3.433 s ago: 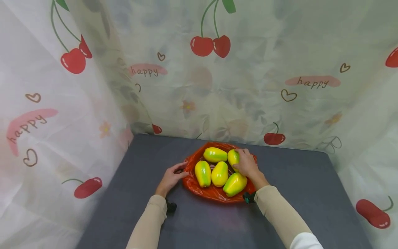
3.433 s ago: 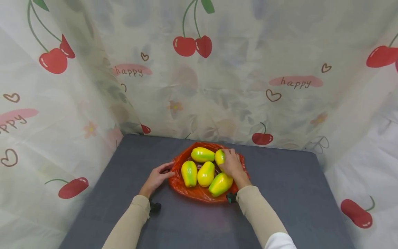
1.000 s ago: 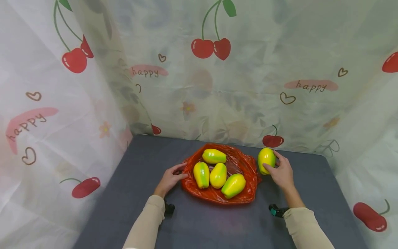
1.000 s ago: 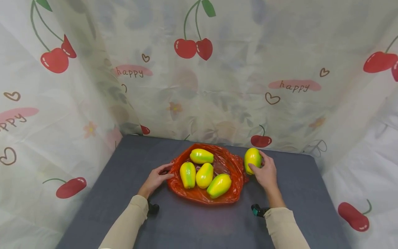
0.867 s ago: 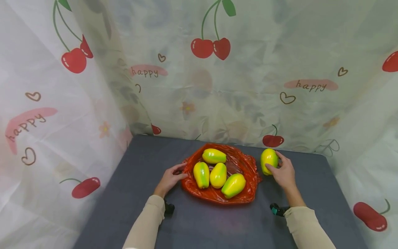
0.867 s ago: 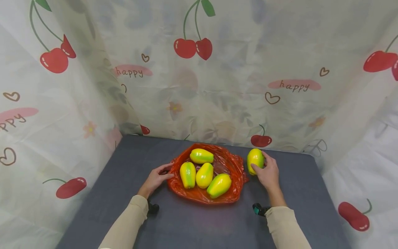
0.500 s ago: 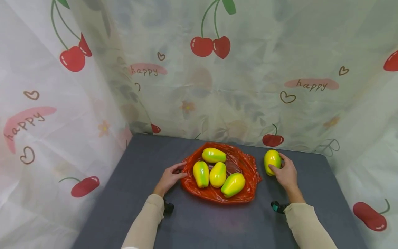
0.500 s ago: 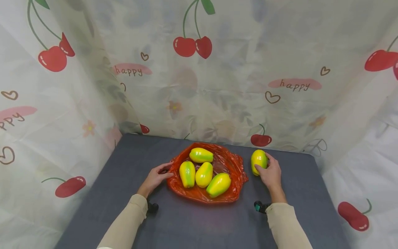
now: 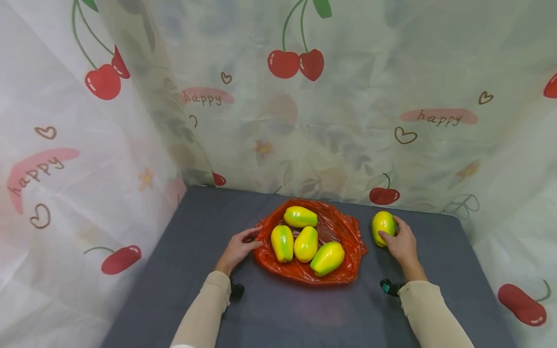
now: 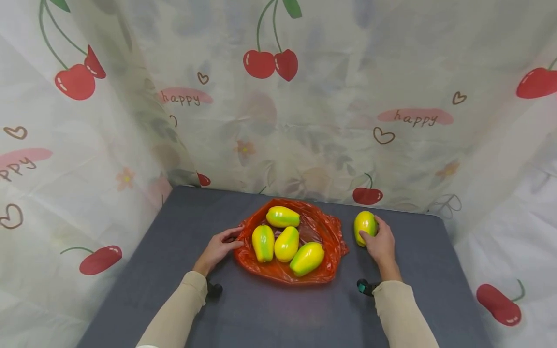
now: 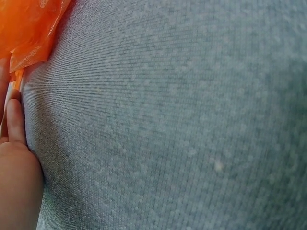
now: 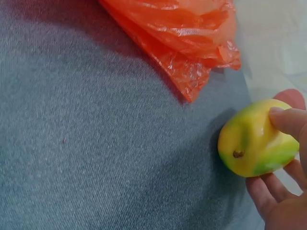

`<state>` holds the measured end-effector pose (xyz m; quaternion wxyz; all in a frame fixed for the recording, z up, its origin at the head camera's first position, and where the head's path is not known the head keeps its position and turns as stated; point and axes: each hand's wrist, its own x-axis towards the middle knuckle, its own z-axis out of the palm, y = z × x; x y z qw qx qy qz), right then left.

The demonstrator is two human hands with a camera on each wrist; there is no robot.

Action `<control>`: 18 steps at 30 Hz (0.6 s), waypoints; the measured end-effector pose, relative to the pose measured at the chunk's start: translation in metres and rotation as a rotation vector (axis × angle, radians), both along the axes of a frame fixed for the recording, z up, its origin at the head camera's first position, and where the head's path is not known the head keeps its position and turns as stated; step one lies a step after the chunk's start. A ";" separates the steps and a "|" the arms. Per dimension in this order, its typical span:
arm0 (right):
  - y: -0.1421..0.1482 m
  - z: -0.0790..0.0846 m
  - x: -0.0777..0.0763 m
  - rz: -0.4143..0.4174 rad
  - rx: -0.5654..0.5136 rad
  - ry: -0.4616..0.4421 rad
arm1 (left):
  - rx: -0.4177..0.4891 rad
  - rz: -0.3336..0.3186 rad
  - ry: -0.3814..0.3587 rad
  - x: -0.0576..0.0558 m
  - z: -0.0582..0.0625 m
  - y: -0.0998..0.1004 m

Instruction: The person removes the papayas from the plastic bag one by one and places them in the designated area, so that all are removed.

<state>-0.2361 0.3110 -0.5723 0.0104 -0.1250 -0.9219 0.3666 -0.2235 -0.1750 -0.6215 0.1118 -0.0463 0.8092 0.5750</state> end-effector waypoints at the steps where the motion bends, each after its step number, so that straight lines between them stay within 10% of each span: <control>1: 0.001 -0.001 0.000 0.002 0.003 -0.009 | -0.001 -0.001 0.002 0.000 0.000 0.000; 18: 0.004 0.002 0.000 0.021 0.009 -0.067 | 0.010 0.008 -0.001 0.002 0.003 0.002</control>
